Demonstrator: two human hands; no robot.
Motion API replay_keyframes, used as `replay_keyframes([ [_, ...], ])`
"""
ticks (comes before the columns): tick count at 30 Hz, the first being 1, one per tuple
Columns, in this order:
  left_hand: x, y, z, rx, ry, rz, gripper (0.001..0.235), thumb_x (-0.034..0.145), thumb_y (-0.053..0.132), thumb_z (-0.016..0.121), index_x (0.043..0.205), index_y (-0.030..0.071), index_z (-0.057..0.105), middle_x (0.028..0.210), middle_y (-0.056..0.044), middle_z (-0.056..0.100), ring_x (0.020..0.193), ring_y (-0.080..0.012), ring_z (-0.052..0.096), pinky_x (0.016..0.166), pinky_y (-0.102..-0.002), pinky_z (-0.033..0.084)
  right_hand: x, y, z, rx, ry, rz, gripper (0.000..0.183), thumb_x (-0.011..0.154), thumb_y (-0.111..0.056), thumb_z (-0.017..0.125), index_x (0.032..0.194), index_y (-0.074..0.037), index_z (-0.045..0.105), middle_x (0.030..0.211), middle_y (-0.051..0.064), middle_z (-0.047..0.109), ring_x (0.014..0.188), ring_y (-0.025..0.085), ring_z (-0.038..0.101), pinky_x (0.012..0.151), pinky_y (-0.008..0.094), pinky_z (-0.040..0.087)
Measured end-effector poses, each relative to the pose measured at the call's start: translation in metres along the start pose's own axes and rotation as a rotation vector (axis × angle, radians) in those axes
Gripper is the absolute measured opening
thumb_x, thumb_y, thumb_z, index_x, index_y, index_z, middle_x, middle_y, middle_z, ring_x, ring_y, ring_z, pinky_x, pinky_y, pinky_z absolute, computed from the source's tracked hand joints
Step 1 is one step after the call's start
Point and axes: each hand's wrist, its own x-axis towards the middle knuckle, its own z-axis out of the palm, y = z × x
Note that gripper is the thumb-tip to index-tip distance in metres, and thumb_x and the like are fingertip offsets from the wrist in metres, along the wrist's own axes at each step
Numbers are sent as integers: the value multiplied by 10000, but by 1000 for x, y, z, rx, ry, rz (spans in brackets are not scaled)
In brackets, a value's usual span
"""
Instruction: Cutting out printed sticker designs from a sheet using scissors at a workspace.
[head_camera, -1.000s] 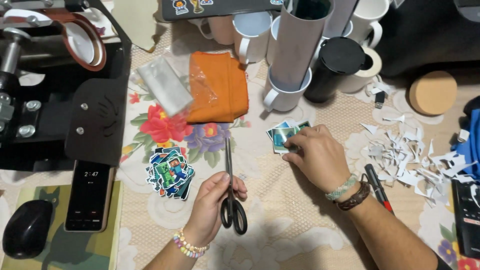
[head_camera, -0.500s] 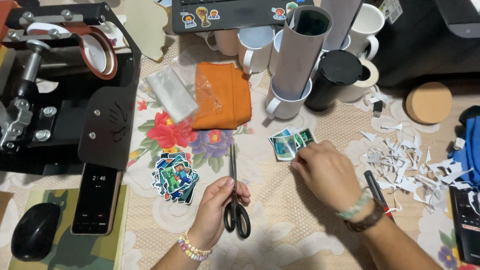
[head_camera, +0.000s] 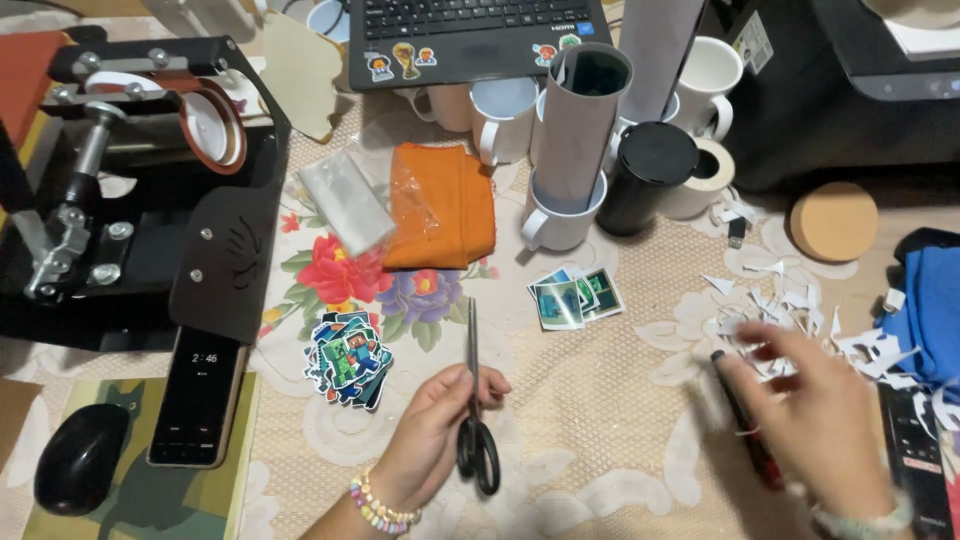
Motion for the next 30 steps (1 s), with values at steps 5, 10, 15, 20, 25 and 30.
replay_keyframes([
  [5, -5, -3, 47, -52, -167, -57, 250, 990, 245, 555, 822, 70, 618, 1259, -128, 629, 957, -148, 575, 927, -306, 438, -64, -54, 76, 1001, -715, 70, 465, 746, -165, 852, 1188, -76, 737, 886, 89, 834, 745, 132, 792, 691, 249, 646],
  [10, 9, -20, 64, 39, -154, -131, 257, 1003, 240, 558, 968, 5, 653, 1356, -66, 579, 881, -126, 664, 740, -266, 612, -84, -22, 157, 1514, -672, 102, 847, 736, 18, 855, 1468, -3, 430, 1194, 178, 728, 945, 196, 742, 869, 338, 603],
  [15, 42, 32, 81, 792, -49, 91, 275, 989, 210, 537, 1194, 99, 682, 1048, -26, 713, 835, -114, 607, 707, -256, 516, -92, -18, 169, 1470, -402, 192, 616, 673, 142, 823, 1250, 61, 623, 1092, 258, 803, 804, 281, 810, 785, 383, 647],
  [20, 119, 21, 52, 1446, -92, 390, 240, 879, 274, 720, 1059, 116, 705, 993, -49, 655, 975, -228, 540, 840, -355, 428, -83, -29, 155, 1450, -156, 343, 579, 670, 186, 753, 1220, 120, 586, 1064, 315, 740, 735, 306, 736, 787, 365, 582],
  [25, 152, 3, 50, 1726, -180, 333, 554, 697, 417, 876, 1120, 126, 669, 1075, -105, 611, 998, -302, 515, 824, -422, 424, -76, -31, 149, 1446, -137, 432, 535, 715, 151, 723, 1230, 129, 580, 1073, 304, 702, 813, 327, 703, 819, 438, 603],
  [30, 152, -1, 49, 1702, -168, 247, 531, 665, 328, 911, 1041, 140, 587, 1096, -91, 582, 1020, -292, 516, 829, -406, 428, -79, -24, 159, 1436, -218, 378, 530, 715, 136, 751, 1219, 100, 592, 1048, 268, 730, 842, 282, 718, 826, 396, 603],
])
